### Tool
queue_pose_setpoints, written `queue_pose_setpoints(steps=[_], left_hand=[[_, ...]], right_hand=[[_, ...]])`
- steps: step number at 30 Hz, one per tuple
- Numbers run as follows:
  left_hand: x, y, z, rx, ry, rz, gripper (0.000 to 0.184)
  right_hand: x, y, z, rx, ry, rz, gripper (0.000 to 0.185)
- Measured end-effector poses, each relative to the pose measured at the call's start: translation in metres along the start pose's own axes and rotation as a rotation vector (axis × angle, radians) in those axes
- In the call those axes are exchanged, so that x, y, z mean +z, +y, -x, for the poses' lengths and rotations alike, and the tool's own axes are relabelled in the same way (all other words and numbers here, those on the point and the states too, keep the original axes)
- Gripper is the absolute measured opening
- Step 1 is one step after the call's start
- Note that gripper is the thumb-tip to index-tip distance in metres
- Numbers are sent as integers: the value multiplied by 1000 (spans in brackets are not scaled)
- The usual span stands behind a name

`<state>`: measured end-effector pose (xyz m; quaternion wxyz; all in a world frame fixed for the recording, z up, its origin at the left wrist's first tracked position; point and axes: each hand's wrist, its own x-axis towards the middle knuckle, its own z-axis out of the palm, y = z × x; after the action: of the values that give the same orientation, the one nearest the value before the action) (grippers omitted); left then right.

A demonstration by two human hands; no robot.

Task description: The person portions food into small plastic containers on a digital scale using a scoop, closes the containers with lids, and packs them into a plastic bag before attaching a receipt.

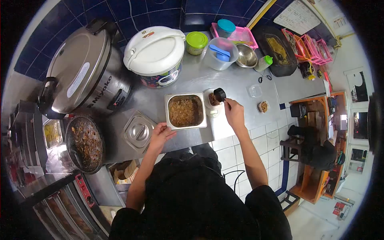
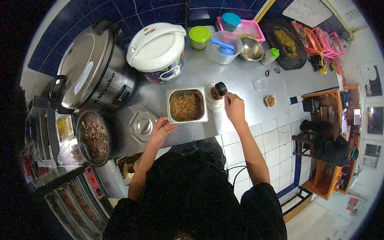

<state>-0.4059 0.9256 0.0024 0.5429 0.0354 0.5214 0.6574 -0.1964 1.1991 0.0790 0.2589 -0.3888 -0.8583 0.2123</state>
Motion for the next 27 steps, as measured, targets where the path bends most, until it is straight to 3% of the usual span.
queue_pose_setpoints(steps=[13, 16, 18, 19, 22, 24, 27], left_hand=[[2, 4, 1, -4, -7, 19, 20], [-2, 0, -1, 4, 2, 2, 20], [-6, -5, -3, 8, -12, 23, 20], [-7, -4, -3, 10, -38, 44, 21], [-2, 1, 1, 10, -17, 32, 21], [5, 6, 4, 15, -11, 15, 21], [7, 7, 2, 29, 18, -27, 21]], right_hand=[[16, 7, 8, -26, -86, 57, 11], [15, 7, 5, -31, -2, 76, 13], [3, -8, 1, 155, 5, -103, 15], [-7, -23, -2, 362, -65, -134, 18], [6, -20, 12, 285, -154, -384, 20], [23, -37, 27, 325, -345, -452, 22], [24, -65, 40, 230, -426, -383, 32]])
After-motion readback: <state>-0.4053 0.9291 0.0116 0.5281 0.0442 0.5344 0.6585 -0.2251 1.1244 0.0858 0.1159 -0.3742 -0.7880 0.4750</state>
